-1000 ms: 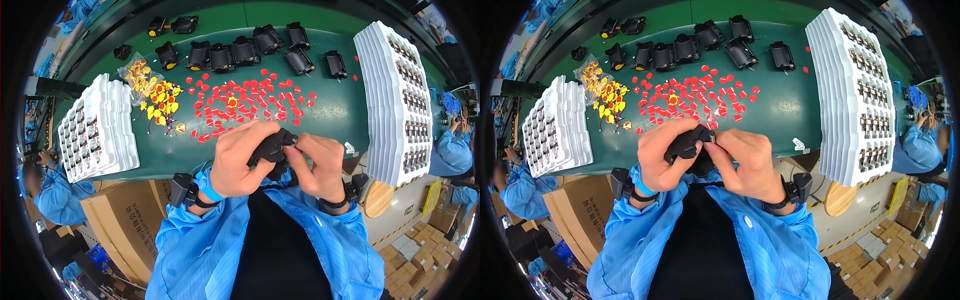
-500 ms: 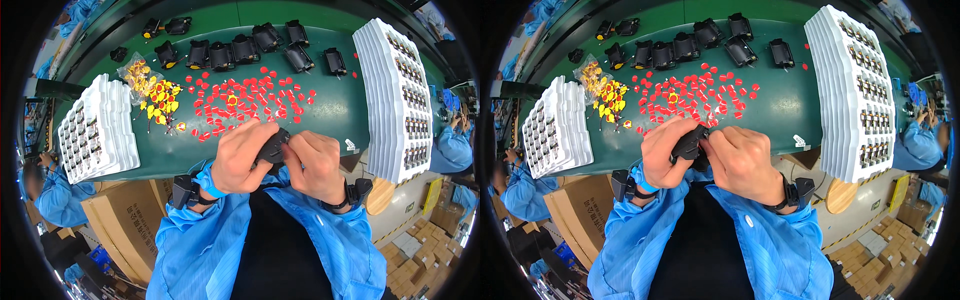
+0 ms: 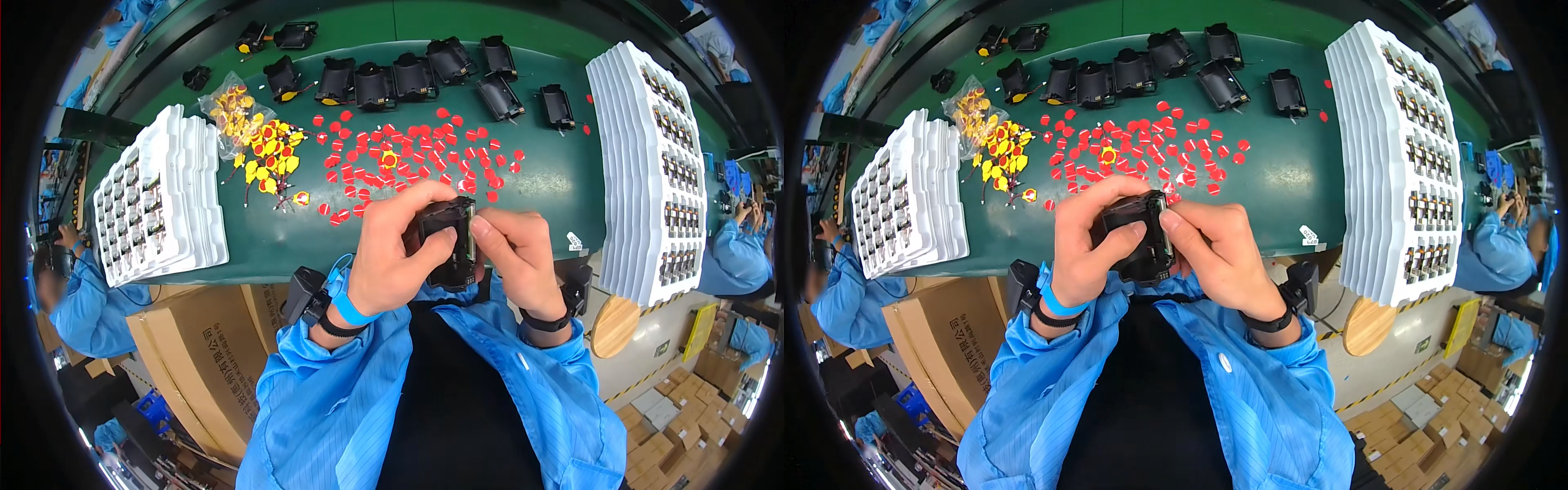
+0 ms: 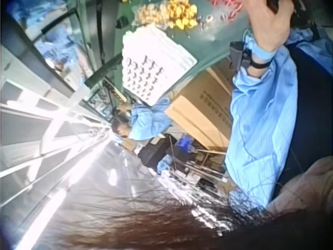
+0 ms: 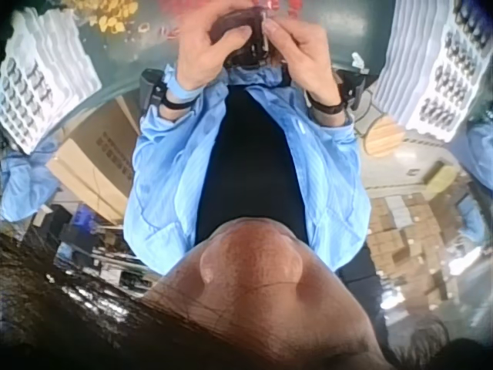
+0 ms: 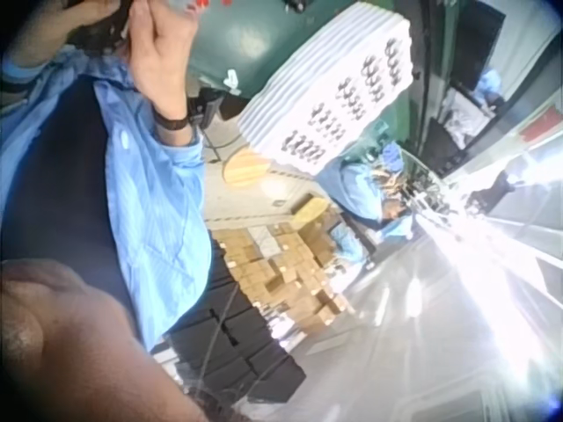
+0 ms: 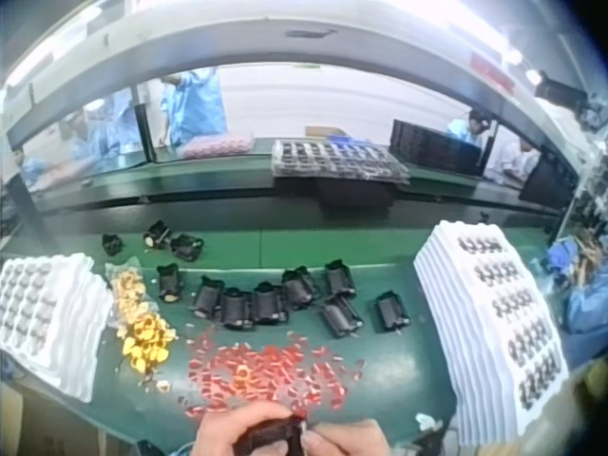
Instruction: Assembling small plastic housings and electronic components on a factory production line.
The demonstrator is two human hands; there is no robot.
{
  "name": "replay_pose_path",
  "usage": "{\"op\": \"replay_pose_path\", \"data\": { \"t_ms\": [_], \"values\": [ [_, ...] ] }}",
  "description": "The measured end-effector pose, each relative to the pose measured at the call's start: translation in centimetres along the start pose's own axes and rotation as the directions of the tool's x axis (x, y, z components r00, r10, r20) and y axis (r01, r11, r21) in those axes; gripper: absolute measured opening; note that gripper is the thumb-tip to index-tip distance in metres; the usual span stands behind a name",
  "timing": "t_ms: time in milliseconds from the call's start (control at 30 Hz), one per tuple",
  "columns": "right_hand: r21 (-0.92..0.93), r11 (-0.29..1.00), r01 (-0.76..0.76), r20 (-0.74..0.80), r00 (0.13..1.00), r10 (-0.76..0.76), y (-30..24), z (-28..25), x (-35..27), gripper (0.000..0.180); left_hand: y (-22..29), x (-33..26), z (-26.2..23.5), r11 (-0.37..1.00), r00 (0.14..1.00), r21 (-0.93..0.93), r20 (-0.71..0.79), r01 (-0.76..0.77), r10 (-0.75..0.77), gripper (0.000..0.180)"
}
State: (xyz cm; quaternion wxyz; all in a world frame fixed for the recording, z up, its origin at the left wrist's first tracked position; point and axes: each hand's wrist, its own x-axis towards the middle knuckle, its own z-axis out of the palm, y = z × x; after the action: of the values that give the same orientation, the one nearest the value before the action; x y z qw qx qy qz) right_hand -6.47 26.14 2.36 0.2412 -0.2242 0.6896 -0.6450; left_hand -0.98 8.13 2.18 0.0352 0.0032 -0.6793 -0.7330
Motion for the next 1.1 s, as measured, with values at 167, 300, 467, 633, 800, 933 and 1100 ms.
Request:
{"op": "replay_pose_path", "data": {
  "t_ms": [167, 300, 467, 633, 800, 933, 1100],
  "values": [
    [-0.051, 0.998, 0.044, -0.144, 0.988, -0.051, -0.3, 1.1, -0.1, 0.016, -0.5, -0.1, -0.2, 0.987, 0.993, 0.115, 0.008, -0.114, 0.114, 0.021],
    [-0.44, 0.87, 0.221, -0.097, 0.952, -0.291, -0.4, 1.7, 0.5, 0.009, -0.1, -0.5, 0.0, 0.945, 0.982, 0.293, -0.065, -0.149, 0.175, 0.021],
    [-0.485, 0.847, 0.218, -0.09, 0.951, -0.296, -1.3, 2.5, 0.8, 0.009, -0.5, -0.2, -1.4, 0.973, 0.988, 0.181, -0.034, -0.14, 0.149, 0.027],
    [-0.52, 0.776, 0.358, 0.012, 0.911, -0.412, -3.0, 1.1, 5.9, 0.015, 1.4, -0.5, -2.1, 0.766, 0.819, 0.538, -0.218, -0.353, 0.531, 0.055],
    [-0.843, 0.534, 0.071, -0.268, 0.804, -0.531, -1.6, -12.9, 24.0, 0.029, 2.5, -2.5, -7.8, 0.591, 0.747, 0.773, -0.249, -0.231, 0.617, 0.031],
    [-0.792, 0.541, -0.284, -0.464, 0.855, -0.231, 4.1, -23.2, 33.2, 0.021, 2.3, -4.7, -12.8, 0.35, 0.671, 0.936, -0.29, 0.049, 0.682, 0.021],
    [-0.692, 0.645, -0.325, -0.522, 0.842, -0.136, 7.4, -23.9, 32.8, 0.028, 2.6, -5.6, -20.7, -0.138, 0.749, 0.875, -0.304, 0.464, 0.589, 0.054]
  ]
}}
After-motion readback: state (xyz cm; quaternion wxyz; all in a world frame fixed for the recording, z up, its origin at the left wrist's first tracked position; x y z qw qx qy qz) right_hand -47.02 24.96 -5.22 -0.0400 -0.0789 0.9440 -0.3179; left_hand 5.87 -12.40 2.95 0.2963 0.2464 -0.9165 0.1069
